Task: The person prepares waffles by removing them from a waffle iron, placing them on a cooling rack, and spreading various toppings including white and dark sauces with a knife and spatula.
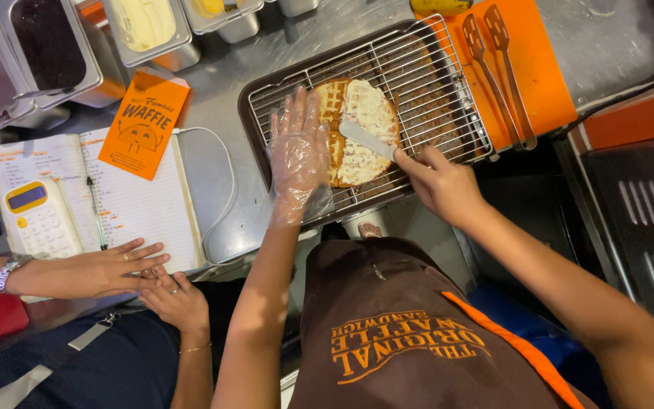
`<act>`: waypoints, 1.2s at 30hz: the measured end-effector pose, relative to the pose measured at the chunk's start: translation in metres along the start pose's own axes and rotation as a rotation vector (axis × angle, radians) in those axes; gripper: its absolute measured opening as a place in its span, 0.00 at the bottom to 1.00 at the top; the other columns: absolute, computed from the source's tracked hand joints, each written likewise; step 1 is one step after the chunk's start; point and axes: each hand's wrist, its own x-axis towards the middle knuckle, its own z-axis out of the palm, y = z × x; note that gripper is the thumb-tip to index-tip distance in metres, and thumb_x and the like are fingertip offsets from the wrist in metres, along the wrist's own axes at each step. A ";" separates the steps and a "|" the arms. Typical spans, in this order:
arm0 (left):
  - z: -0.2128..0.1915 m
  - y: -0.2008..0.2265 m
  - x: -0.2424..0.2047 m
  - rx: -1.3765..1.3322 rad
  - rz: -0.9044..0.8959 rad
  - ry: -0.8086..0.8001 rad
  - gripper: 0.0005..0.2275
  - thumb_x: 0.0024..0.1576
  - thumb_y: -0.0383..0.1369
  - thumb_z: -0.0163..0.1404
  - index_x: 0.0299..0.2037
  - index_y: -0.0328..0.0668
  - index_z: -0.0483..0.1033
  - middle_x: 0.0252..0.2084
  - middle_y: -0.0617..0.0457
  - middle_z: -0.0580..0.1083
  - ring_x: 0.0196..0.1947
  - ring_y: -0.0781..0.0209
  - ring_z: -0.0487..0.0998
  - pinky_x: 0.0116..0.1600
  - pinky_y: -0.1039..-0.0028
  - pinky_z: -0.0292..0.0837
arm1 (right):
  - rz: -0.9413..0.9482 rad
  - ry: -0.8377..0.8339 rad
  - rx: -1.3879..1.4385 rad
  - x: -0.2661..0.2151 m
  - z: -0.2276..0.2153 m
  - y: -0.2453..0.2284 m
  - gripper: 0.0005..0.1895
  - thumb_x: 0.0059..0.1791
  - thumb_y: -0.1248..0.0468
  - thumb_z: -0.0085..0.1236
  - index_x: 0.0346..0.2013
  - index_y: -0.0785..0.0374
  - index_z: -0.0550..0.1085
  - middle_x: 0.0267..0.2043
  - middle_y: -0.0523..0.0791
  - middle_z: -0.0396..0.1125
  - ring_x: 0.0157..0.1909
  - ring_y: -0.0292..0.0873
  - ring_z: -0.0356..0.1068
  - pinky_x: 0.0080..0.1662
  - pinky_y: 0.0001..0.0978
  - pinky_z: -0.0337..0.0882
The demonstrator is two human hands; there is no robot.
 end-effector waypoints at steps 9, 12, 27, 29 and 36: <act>0.010 -0.005 0.001 0.051 -0.006 -0.013 0.24 0.68 0.40 0.39 0.75 0.50 0.55 0.78 0.48 0.52 0.76 0.45 0.54 0.77 0.49 0.41 | 0.118 -0.179 0.543 -0.023 -0.031 -0.012 0.21 0.47 0.70 0.59 0.55 0.55 0.78 0.32 0.45 0.66 0.30 0.43 0.70 0.35 0.35 0.71; 0.013 -0.008 0.002 0.050 -0.008 -0.018 0.24 0.69 0.41 0.38 0.76 0.52 0.54 0.78 0.49 0.52 0.76 0.46 0.54 0.78 0.49 0.40 | 0.138 -0.009 0.583 -0.019 -0.026 -0.014 0.18 0.49 0.71 0.59 0.54 0.57 0.78 0.34 0.45 0.68 0.32 0.43 0.70 0.37 0.33 0.70; 0.002 -0.006 -0.002 0.058 -0.001 -0.005 0.24 0.68 0.39 0.39 0.75 0.51 0.56 0.78 0.48 0.53 0.76 0.45 0.55 0.77 0.49 0.41 | 0.052 -0.030 -0.017 -0.052 -0.057 -0.031 0.32 0.43 0.67 0.62 0.63 0.52 0.71 0.39 0.44 0.67 0.25 0.46 0.70 0.28 0.37 0.71; 0.001 -0.004 -0.003 0.055 -0.001 -0.009 0.24 0.68 0.39 0.39 0.75 0.51 0.56 0.78 0.48 0.54 0.76 0.45 0.55 0.78 0.49 0.41 | -0.078 0.000 0.008 -0.037 -0.031 -0.038 0.36 0.39 0.67 0.61 0.64 0.57 0.71 0.42 0.45 0.68 0.26 0.45 0.70 0.27 0.36 0.71; -0.006 -0.001 -0.003 0.055 -0.032 -0.034 0.24 0.68 0.39 0.38 0.75 0.49 0.55 0.78 0.46 0.53 0.77 0.44 0.54 0.78 0.50 0.40 | -0.084 0.150 -0.121 -0.022 0.002 -0.011 0.35 0.43 0.69 0.59 0.66 0.58 0.69 0.45 0.45 0.68 0.30 0.41 0.72 0.29 0.31 0.71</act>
